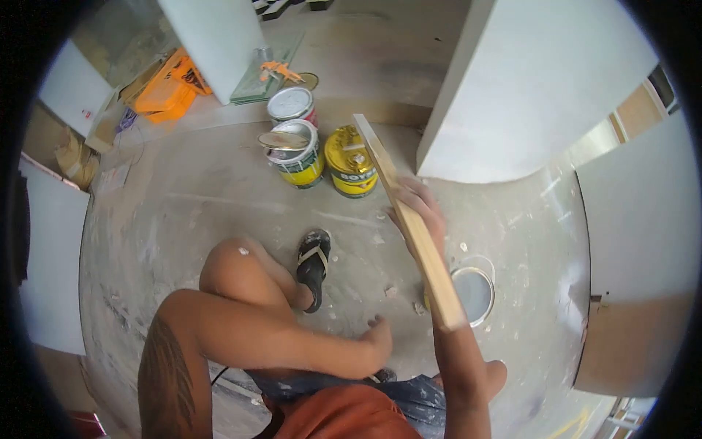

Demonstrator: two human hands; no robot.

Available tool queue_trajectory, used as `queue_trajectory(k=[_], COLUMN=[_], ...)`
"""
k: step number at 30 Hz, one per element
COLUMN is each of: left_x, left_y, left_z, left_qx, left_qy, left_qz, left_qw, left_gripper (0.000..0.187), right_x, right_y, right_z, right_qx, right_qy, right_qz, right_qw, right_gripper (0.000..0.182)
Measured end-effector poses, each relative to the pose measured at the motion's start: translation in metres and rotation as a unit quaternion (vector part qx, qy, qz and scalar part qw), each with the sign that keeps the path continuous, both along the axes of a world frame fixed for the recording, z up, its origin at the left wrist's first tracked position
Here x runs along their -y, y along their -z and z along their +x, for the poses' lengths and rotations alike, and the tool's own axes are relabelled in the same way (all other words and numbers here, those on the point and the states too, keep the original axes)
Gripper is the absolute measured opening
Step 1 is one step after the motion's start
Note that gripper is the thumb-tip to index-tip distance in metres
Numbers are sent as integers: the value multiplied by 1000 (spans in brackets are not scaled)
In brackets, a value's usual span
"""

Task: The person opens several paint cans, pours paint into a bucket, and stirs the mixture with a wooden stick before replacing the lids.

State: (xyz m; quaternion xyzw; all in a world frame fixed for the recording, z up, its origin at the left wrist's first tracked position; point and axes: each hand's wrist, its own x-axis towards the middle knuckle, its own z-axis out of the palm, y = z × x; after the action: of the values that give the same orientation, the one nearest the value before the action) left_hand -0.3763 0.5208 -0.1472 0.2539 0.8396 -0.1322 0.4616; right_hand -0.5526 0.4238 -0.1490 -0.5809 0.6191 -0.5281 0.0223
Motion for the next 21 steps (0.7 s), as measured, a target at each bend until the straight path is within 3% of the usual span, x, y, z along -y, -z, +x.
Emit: queue_trajectory(k=[1,3,6,9,13,14,16,17,19,20,21], left_x=[7,-15,-7,-23,-28,-26,-12,-3,11,16,19], left_y=[-27,1,-35,-11,9,12,1,-5,-10,-12,-15], left_z=[3,18,43,59,65,63,60,58,53,52,50], left_qx=[12,-19,-19,-5,12,9,6,2,-6,-12,-19], left_qy=[-18,-5,-55,-30,-15,-15,-27,-37,-48,-59,-68], left_qz=[29,42,76,39,16,14,7,1,8,19,33], left_qw=[999,999,995,999,1000,1000,1000,999,999,998,997], left_gripper=[48,49,47,50,53,54,53,52,50,48,46], right_x=[32,84,144,207,269,281,297,299,294,288,275], right_y=[10,14,17,25,32,41,55,64,79,81,71], right_z=[-1,1,3,-11,-10,-7,-7,-11,-24,-30,-34], right_qx=[-21,-43,-77,-213,-243,-240,-5,-4,-302,-299,-368], right_qy=[-10,-26,-78,-196,-252,-256,-177,-174,-173,-168,-158], right_qz=[5,9,72,111,137,135,373,371,252,254,231], right_qw=[1000,999,991,951,927,927,911,912,903,904,887], right_gripper=[37,36,46,60,59,59,57,57,63,63,63])
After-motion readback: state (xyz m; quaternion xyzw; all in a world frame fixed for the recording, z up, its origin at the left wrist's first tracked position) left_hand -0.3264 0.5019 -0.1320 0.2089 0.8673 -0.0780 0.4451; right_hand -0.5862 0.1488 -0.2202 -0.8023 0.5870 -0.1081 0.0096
